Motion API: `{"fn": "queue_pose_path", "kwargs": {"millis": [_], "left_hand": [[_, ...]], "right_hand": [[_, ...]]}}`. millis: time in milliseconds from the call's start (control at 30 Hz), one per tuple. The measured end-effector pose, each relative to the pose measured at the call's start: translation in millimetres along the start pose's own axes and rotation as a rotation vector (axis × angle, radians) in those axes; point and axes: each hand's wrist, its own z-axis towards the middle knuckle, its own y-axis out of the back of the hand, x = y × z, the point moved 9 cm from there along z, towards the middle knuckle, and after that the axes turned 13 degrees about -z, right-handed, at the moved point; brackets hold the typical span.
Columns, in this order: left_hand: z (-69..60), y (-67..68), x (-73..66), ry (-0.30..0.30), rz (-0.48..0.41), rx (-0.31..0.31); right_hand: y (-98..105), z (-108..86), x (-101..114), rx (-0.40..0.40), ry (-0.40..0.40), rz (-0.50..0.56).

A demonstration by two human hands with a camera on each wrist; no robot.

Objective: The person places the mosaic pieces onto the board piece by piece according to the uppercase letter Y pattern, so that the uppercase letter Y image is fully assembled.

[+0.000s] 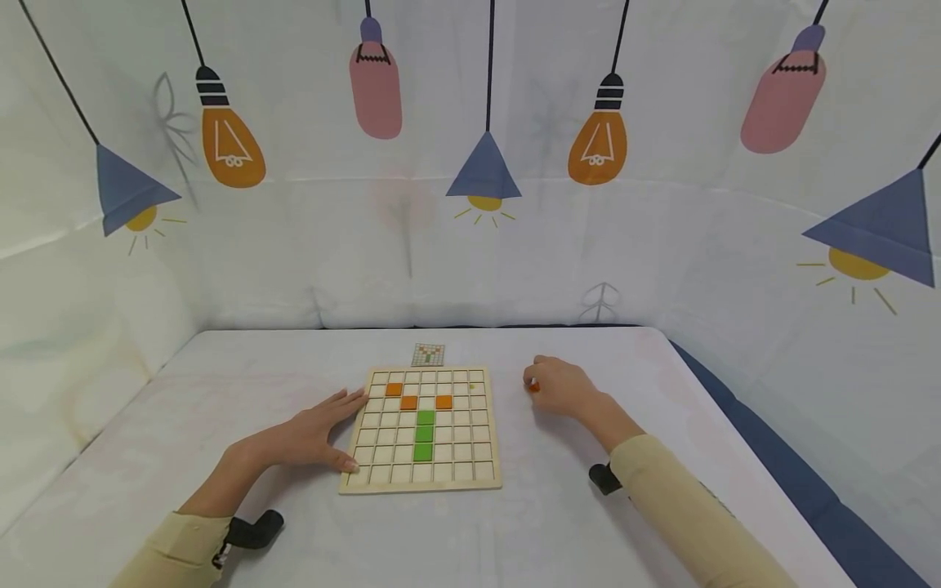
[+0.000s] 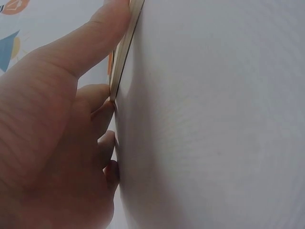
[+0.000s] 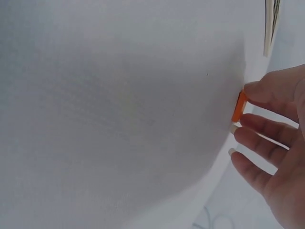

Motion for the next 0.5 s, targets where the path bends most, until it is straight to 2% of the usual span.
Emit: {"fn": "queue_pose_path", "kwargs": {"millis": [167, 500], "left_hand": [[-0.4, -0.4, 1.3, 0.01, -0.001, 0.0], [1.8, 0.7, 3.4, 0.009, -0.003, -0.012]], "right_hand": [[-0.9, -1.5, -3.0, 0.022, -0.001, 0.002], [2.2, -4.8, -3.3, -0.005, 0.018, -0.003]]}}
